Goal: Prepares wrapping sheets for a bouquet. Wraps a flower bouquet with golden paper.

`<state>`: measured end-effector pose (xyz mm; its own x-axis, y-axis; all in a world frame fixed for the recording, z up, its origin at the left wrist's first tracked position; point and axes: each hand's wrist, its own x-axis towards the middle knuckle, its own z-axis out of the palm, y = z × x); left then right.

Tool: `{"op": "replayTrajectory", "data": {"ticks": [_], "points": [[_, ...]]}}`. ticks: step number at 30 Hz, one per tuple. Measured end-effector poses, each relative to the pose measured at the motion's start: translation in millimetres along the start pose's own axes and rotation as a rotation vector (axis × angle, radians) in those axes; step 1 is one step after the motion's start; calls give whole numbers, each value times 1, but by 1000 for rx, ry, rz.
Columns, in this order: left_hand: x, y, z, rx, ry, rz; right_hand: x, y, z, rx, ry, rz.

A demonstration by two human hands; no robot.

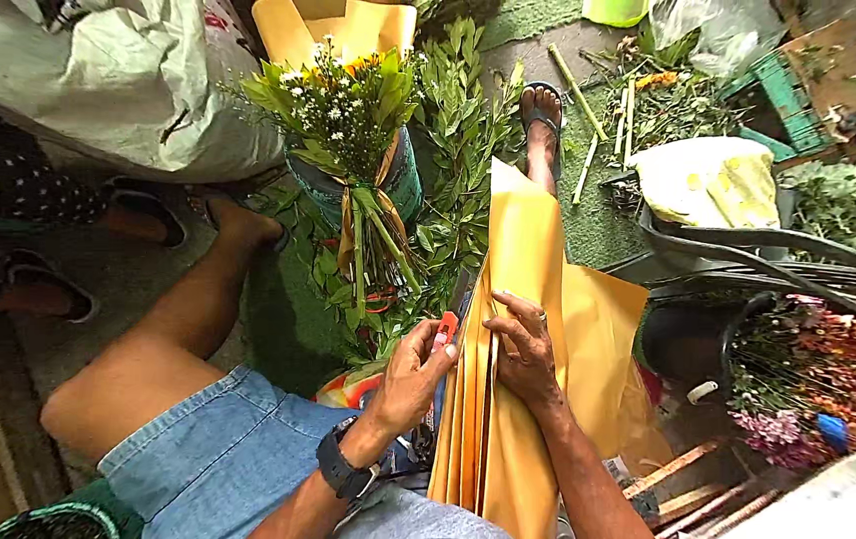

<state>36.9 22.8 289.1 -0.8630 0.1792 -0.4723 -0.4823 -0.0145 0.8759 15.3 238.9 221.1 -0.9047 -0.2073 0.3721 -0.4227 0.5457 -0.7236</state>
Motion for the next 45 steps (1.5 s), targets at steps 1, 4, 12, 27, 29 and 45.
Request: {"op": "replayTrajectory", "data": {"ticks": [1,4,12,27,29,45], "points": [[0,2,-6,126,-8,-4,0,0,-1,9,14,0],[2,17,-18,512,-109,-67,-1,0,-1,40,62,-7],[45,61,-5,931,-308,-216,0,0,-3,53,79,-12],[125,80,29,915,-267,-66,0,-6,-6,73,199,43],[138,75,30,876,-220,-38,-1,-7,-6,97,207,52],[203,77,36,727,-175,-30,0,-7,-4,136,215,108]]}}
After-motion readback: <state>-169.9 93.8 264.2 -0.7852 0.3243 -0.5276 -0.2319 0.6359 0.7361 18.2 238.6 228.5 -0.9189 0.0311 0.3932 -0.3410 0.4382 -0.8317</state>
